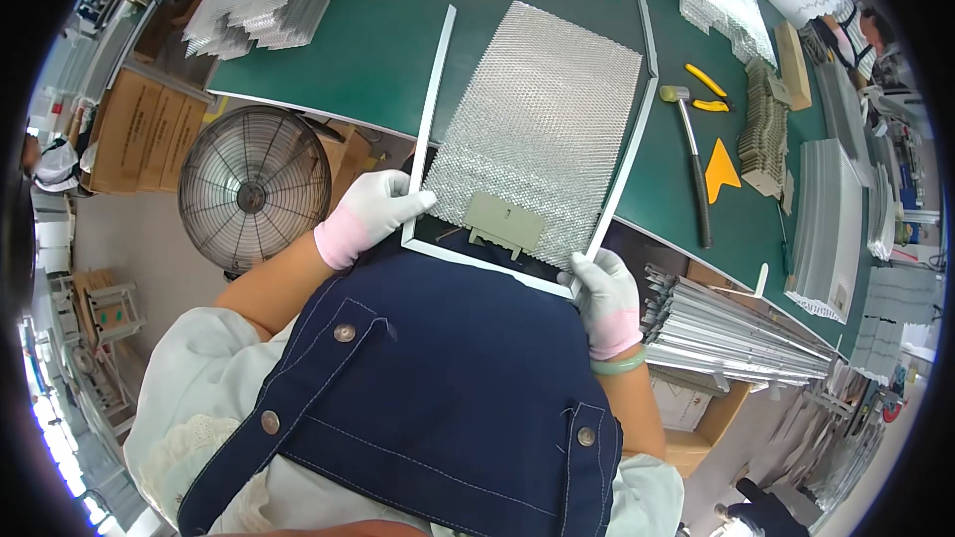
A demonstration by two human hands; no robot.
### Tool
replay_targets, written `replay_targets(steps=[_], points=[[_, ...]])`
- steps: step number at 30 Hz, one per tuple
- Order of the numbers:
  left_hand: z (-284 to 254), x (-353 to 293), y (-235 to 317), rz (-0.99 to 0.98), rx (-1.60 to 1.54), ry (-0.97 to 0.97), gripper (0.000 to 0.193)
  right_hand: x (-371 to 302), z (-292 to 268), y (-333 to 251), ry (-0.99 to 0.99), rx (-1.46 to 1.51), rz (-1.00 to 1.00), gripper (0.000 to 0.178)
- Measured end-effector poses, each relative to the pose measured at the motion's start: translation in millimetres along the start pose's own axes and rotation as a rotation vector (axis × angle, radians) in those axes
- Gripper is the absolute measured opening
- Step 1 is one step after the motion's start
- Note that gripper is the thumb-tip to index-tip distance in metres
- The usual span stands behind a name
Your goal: The person assembles a rectangular filter unit by placing a mesh sheet on a workbench, positioning a plastic frame around it, and securing the edges with a hammer. They then insert a plastic insert into the frame and continue to secure the assembly.
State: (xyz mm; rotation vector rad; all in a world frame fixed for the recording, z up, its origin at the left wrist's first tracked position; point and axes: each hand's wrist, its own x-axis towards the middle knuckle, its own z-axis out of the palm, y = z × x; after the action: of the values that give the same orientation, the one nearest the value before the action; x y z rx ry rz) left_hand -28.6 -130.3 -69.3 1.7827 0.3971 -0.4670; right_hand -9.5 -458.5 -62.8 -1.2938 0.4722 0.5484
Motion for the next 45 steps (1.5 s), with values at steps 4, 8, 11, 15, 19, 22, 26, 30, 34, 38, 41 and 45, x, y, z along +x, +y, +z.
replay_targets(steps=[4,8,11,15,19,22,26,30,34,38,41,45], points=[[-5,13,-1,0.009,-0.293,-0.027,0.027,13,9,-1,-0.007,-0.075,-0.099,0.019],[-2,40,-26,-0.001,-0.848,-0.153,0.023,34,24,-4,0.055,-0.045,-0.233,0.018],[-6,36,-15,0.042,-0.471,-0.071,0.024,36,24,-2,0.11,-0.076,-0.235,0.018],[-3,24,-4,0.064,0.033,0.065,0.031,40,17,6,0.126,-0.043,-0.263,0.017],[-10,19,-3,0.011,-0.271,-0.041,0.029,41,19,5,0.13,-0.019,-0.261,0.015],[-9,26,-17,-0.027,-0.646,-0.139,0.027,44,15,9,0.105,-0.023,-0.256,0.016],[-6,24,-11,-0.111,-0.7,-0.154,0.025,44,12,9,0.1,-0.049,-0.254,0.016],[-5,21,-9,-0.031,-0.39,-0.161,0.024,43,13,8,0.101,-0.048,-0.229,0.016],[-2,21,-15,-0.053,-0.491,-0.158,0.022,41,12,6,0.061,-0.07,-0.214,0.019],[1,21,-24,-0.043,-0.54,-0.122,0.022,25,12,-4,0.005,-0.217,-0.076,0.023],[4,13,-1,-0.056,-0.218,-0.09,0.028,23,11,1,-0.019,-0.278,-0.059,0.024],[10,17,-15,-0.035,-0.312,-0.146,0.04,28,17,12,-0.077,-0.124,-0.091,0.026]])
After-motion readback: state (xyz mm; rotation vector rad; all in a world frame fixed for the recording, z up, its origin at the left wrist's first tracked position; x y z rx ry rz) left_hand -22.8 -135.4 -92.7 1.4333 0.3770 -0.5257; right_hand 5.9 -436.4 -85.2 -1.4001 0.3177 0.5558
